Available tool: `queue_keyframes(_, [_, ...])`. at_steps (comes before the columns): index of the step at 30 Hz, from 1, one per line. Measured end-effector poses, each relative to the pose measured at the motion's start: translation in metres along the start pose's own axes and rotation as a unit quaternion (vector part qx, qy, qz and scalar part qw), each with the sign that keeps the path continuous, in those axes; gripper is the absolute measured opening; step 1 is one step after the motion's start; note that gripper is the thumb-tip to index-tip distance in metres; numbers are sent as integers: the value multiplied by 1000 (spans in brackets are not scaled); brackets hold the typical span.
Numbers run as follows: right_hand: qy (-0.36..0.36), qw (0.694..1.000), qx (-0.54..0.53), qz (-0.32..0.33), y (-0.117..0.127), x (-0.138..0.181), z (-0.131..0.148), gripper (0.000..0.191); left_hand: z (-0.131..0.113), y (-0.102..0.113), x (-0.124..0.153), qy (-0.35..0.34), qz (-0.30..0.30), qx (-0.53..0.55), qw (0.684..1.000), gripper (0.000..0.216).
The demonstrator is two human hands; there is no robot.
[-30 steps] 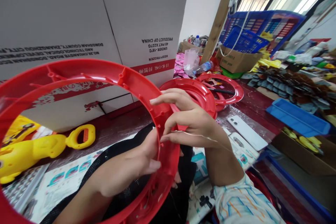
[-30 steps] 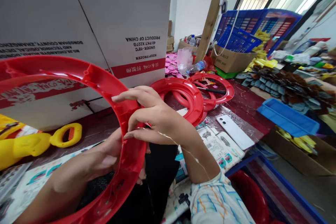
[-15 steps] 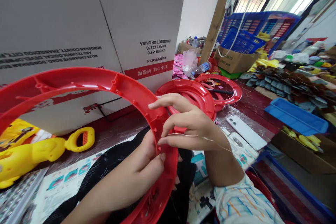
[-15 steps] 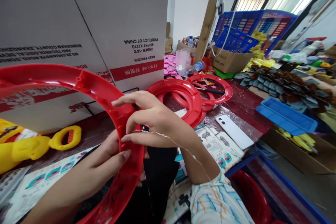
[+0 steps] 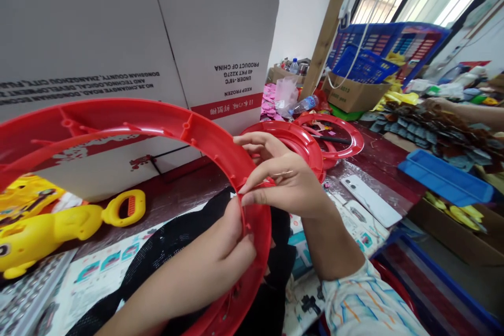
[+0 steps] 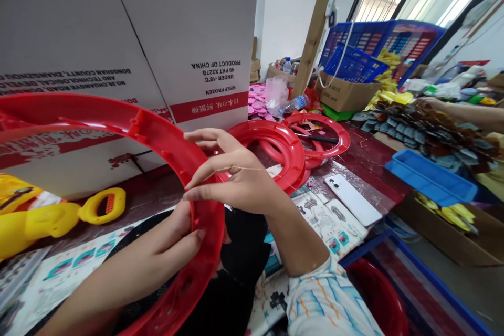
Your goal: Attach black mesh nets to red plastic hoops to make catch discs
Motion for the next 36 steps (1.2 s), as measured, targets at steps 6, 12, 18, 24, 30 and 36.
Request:
queue_keyframes(6, [-37, 998, -28, -29, 4, 2, -4, 10, -9, -6, 1, -38, 21, -41, 998, 44])
queue_keyframes(12, [-50, 998, -30, -14, 1, 2, -5, 11, -3, -8, 4, -56, 8, 34, 998, 49])
queue_keyframes(18, [-28, 998, -19, -43, 1, 2, 0, 9, 3, -7, -6, -107, -15, 331, 937, 46])
queue_keyframes(24, [-31, 999, -20, -21, -6, 3, -8, 13, -4, 4, -9, -134, -115, 320, 931, 28])
queue_keyframes(30, [10, 999, -36, -11, -5, -1, -8, 10, -1, -1, -12, -77, -69, 221, 970, 22])
queue_keyframes(36, [-44, 996, -79, -9, -5, -2, -15, 11, -3, -1, -6, -54, -57, 125, 989, 28])
Point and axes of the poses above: each hand's wrist, its own x-axis away from the middle knuckle, its own y-axis out of the back of the hand, z = x × y, the point moved 8 cm from there along -x, towards the middle knuckle, and after that the axes turned 9 degrees about z, right-handed, at the moved point
